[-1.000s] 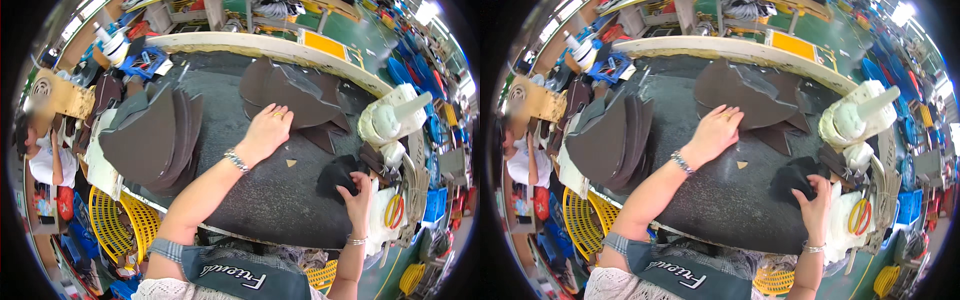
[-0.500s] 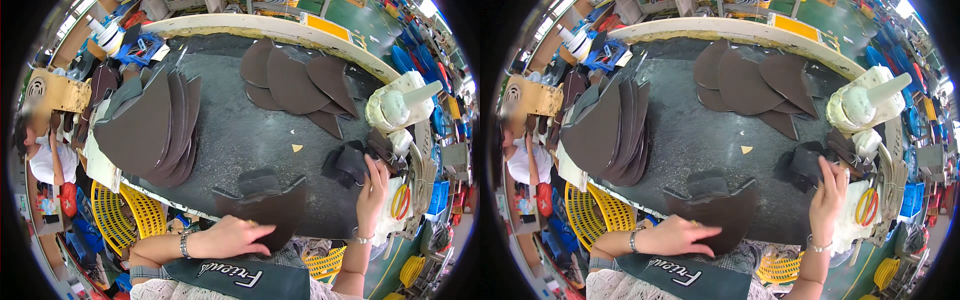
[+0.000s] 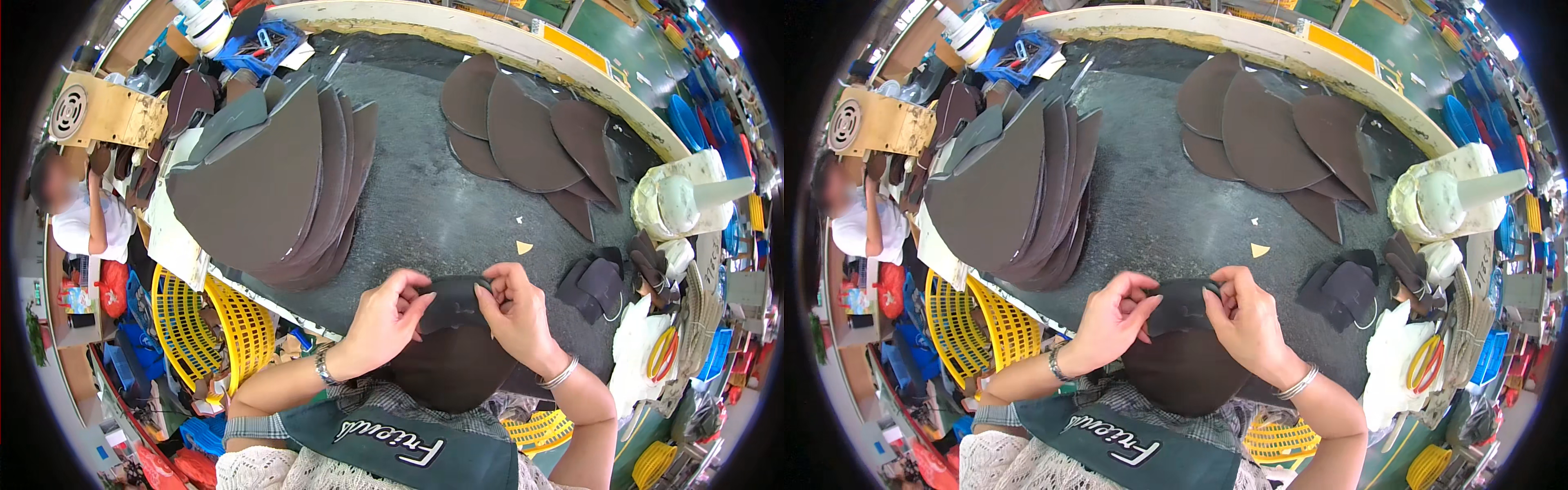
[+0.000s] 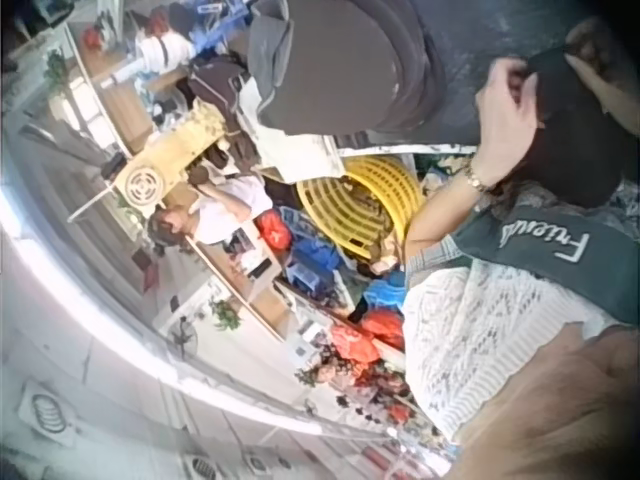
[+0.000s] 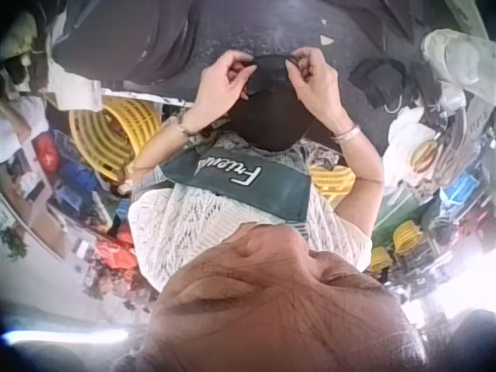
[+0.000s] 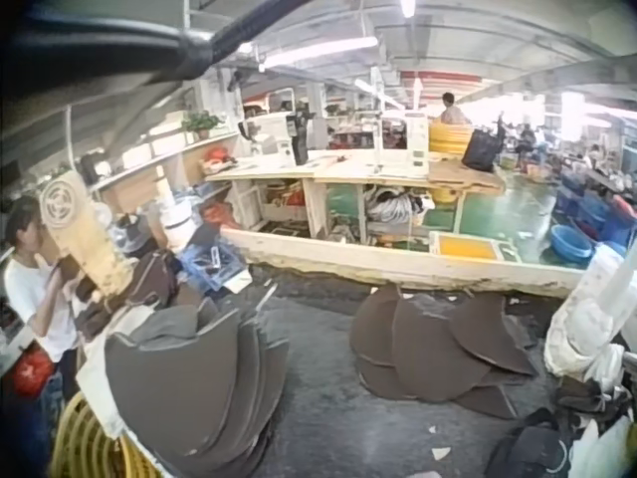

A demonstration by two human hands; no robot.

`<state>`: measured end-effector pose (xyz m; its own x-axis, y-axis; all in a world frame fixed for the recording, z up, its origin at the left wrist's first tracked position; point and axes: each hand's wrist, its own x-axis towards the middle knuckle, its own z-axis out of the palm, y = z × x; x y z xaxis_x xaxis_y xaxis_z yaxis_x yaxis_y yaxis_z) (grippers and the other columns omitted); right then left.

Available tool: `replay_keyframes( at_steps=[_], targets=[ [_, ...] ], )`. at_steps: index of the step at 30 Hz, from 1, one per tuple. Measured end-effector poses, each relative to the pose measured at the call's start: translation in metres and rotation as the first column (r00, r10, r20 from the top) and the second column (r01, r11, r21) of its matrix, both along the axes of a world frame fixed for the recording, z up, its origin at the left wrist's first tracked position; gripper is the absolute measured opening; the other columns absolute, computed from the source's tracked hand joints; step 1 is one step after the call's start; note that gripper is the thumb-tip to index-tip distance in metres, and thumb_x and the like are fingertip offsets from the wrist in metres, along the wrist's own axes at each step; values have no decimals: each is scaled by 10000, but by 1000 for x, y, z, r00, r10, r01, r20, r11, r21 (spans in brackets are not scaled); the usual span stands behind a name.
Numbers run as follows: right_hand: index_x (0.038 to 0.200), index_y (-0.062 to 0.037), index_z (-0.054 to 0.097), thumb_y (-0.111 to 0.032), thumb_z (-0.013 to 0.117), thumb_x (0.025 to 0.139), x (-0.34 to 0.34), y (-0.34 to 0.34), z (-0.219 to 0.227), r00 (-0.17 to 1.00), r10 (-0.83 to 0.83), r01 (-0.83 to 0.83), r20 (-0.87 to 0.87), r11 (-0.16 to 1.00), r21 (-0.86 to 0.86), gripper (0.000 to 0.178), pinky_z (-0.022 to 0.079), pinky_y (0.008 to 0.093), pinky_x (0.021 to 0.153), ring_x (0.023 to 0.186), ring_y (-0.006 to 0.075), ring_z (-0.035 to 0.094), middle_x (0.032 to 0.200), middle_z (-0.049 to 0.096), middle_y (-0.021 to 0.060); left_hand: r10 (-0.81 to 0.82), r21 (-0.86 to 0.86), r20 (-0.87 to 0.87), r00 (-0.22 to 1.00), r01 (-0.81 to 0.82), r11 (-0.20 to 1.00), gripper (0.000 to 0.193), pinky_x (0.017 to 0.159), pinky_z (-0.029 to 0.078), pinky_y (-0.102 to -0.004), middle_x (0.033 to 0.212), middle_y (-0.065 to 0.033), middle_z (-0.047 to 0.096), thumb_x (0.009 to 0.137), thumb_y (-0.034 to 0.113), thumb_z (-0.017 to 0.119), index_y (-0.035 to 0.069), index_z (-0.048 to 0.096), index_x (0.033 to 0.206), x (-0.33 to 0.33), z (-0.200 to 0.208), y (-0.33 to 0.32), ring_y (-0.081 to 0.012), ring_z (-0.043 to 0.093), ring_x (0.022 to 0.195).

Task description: The person aligns and attaches small leather reinforcement patches onto shoe upper pieces by hand, pressing them together and stacking the assembled pieces.

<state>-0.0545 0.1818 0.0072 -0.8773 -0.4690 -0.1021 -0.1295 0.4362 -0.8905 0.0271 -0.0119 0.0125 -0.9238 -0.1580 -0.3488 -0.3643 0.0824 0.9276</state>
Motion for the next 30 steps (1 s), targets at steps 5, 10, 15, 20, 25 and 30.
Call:
replay_keyframes(
  at_steps=[5, 10, 15, 20, 25, 30],
  targets=[
    [1045, -3, 488, -27, 665, 891, 3, -3, 4, 993, -45, 46, 105, 999, -8, 236, 452, 256, 470, 520, 96, 549, 671, 537, 36, 10, -82, -34, 999, -13, 997, 454, 468, 545, -257, 775, -87, 592, 920, 17, 630, 6, 304, 1235, -3, -4, 3, -111, 627, 559],
    [1015, -11, 475, -28, 674, 887, 5, -4, -6, 998, -69, 69, 9, 998, -14, 237, 435, 271, 433, 481, 122, 544, 650, 524, 39, -2, -159, -59, 998, -7, 987, 507, 431, 508, -272, 761, -93, 594, 917, 28, 634, 12, 262, 1261, -5, -3, 6, -146, 625, 497],
    [1155, -13, 528, -60, 694, 837, 9, 0, 2, 836, 165, -10, -523, 958, 286, 361, 493, 335, 574, 746, 199, 602, 890, 571, 107, -125, -388, -169, 978, 51, 920, 519, 421, 476, -286, 744, -94, 595, 912, 35, 636, 11, 266, 1275, -4, -12, 6, -156, 611, 474],
    [1309, 48, 526, -344, 699, 807, 37, 2, 18, 673, 613, -335, -415, 752, 567, 659, 315, 474, 1137, 1331, 346, 447, 1411, 486, 193, -194, -487, -195, 961, 77, 870, 497, 499, 475, -332, 758, -101, 590, 878, 56, 682, 15, 362, 1257, -21, -5, -2, -186, 593, 551],
    [1242, 22, 570, -207, 699, 838, 21, 37, 21, 791, 408, -224, -455, 886, 405, 482, 338, 477, 1114, 1273, 342, 490, 1310, 551, 205, -400, -739, -471, 787, -103, 666, 478, 805, 512, -382, 981, -112, 626, 806, 155, 742, 32, 528, 1215, -107, 16, 15, -293, 638, 912],
    [1205, -8, 587, -27, 683, 822, -27, 100, 31, 751, -148, 416, -644, 863, 287, 395, 439, 444, 947, 1078, 362, 556, 1153, 610, 181, -673, -897, -441, 594, -310, 315, 418, 1105, 347, -420, 1247, -133, 613, 851, 121, 643, 36, 536, 1246, -202, -25, 32, -297, 550, 1225]
  ],
)
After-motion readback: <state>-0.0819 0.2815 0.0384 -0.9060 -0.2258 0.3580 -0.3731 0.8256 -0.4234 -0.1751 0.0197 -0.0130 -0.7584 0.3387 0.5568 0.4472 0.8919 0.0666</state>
